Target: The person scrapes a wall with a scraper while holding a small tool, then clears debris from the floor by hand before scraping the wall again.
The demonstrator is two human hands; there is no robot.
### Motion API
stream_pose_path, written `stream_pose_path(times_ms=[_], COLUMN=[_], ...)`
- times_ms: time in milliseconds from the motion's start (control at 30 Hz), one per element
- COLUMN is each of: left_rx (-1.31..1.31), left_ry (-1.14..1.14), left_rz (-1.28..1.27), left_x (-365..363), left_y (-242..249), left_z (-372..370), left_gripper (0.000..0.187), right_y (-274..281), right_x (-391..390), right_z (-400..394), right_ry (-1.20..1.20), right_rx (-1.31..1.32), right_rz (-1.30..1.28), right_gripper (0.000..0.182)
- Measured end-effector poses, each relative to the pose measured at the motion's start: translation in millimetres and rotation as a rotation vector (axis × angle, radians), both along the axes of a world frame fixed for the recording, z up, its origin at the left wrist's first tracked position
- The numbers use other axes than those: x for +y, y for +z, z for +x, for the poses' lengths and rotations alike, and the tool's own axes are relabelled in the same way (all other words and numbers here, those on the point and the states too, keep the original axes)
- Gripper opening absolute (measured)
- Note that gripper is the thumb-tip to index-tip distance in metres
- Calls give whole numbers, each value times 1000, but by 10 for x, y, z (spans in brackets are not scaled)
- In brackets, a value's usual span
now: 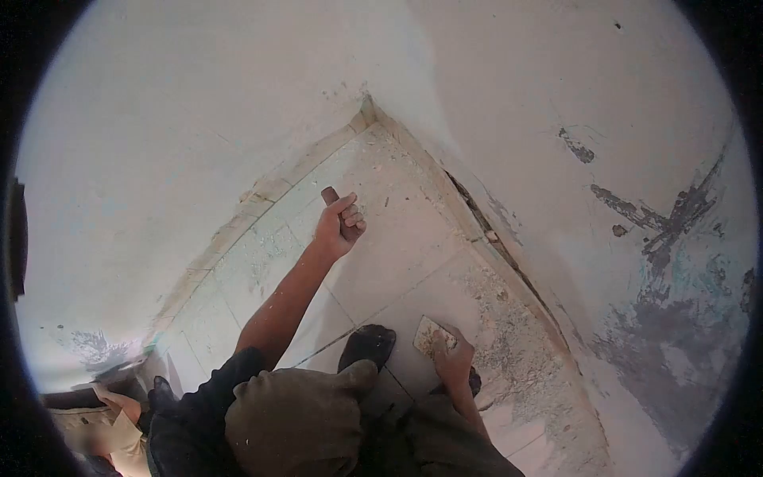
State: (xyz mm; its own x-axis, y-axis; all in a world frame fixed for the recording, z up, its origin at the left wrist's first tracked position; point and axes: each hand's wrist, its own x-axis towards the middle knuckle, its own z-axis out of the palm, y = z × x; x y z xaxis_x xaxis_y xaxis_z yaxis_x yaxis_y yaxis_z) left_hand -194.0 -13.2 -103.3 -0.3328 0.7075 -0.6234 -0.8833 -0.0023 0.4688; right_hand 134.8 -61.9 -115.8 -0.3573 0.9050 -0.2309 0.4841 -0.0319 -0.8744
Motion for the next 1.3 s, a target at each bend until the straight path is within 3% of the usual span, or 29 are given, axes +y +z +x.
stream_pose_path(times_ms=[200, 300, 767, 900, 967, 1033, 1133, 1300], left_rx=[0, -10, -18, 1, 14, 18, 7, 8], left_ry=[-4, 4, -3, 0, 3, 27, 11, -3], left_rz=[11, 2, 25, 12, -9, -8, 27, 29], left_x=[2, -2, -8, -12, -12, -18, -30, -34], left_y=[-7, -11, -39, -3, 7, -6, -17, -14], left_z=[-4, -6, -13, -6, -1, 2, -2, -12], left_gripper=[24, 23, 21, 10, 11, 27, 35, 41], right_y=[24, 54, -6, -35, -11, 76, 146, 101], right_x=[7, 13, 7, 20, 57, 105, 163, 214], right_z=[-1, -18, 14, 44, 65, 60, 83, 142], right_ry=[30, -14, -9, -29, -36, -44, -87, -77], right_rx=[13, 16, 5, -26, -18, -10, -33, -5], right_rz=[121, -3, 0, 8, 1, -7, -69, 54], right_gripper=[24, 24, 27, 25, 25, 25, 26, 25])
